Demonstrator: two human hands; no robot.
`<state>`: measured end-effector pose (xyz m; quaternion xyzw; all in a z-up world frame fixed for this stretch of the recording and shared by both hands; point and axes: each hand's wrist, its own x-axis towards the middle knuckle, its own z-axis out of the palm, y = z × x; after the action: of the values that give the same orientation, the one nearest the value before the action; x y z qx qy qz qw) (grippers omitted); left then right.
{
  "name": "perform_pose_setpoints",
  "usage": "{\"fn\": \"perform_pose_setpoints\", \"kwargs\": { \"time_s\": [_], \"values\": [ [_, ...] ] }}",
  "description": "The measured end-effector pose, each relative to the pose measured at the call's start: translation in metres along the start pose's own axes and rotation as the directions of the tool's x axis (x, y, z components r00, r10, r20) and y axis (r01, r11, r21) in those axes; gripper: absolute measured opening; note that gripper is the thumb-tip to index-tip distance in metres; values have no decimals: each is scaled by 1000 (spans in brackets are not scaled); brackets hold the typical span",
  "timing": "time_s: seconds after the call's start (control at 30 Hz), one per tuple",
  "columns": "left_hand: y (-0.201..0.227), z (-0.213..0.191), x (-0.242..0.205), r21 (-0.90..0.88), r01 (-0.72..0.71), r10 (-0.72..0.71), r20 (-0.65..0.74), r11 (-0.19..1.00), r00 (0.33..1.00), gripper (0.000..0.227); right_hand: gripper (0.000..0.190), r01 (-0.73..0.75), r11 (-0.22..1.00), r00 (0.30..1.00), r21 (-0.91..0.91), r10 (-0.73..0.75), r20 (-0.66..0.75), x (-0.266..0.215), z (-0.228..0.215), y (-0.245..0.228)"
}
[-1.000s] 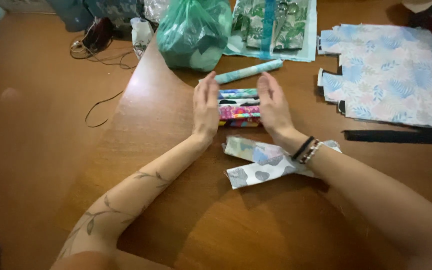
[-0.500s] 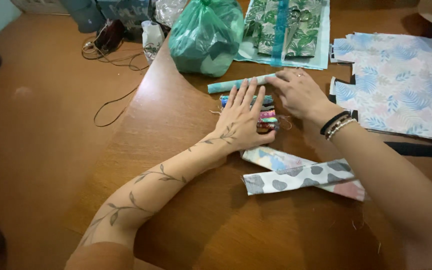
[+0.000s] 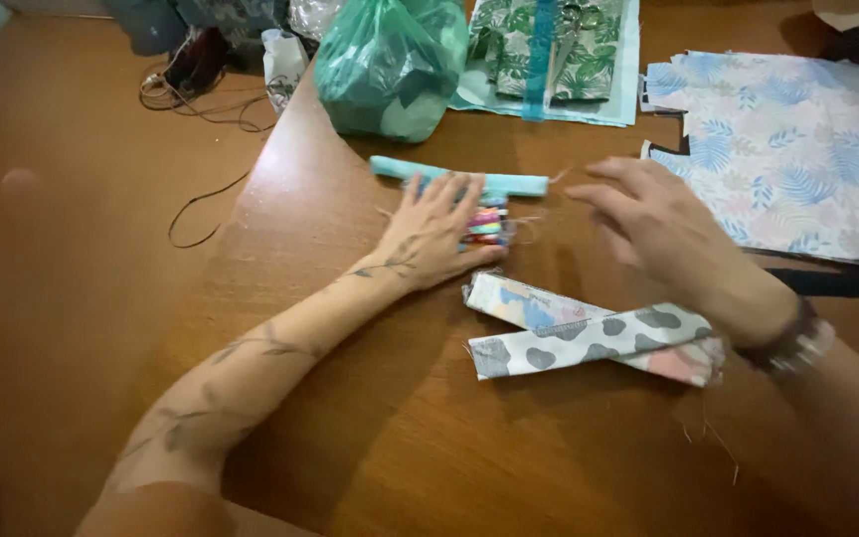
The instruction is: Folding and rolling small strips of patterned fabric on a work table
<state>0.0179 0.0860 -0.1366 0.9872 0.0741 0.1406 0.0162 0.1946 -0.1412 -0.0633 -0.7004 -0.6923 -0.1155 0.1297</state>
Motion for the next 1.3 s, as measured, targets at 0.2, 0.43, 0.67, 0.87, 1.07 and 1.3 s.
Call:
{"fn": "perform_pose_setpoints", "kwargs": {
  "time_s": [0.2,0.43,0.67,0.87,1.07,1.3],
  "values": [
    [-35,-14,-48,110,17,-12,-47,994,999,92,38,-69,995,996,77,72,-45,-85,-39,-26],
    [-7,-60,-39,98,39,-40,5,994,999,97,44,-249,956,965,153,230,129,-137,-36,-29],
    [121,-67,-24,-350,-262,232,-128,899,964,64,37,-561,813,828,153,550,113,-129,-37,-36],
    [175,-47,15,-384,-143,171,41,912,984,67,20,-667,725,744,168,658,114,-143,-35,-32],
    [173,-22,29,-310,-140,201,172,940,964,45,19,-589,778,805,218,587,84,-152,-34,-29],
    [164,-52,-3,-445,-173,141,-104,879,984,44,23,-389,892,893,230,426,-144,-139,-63,-66]
  ]
}}
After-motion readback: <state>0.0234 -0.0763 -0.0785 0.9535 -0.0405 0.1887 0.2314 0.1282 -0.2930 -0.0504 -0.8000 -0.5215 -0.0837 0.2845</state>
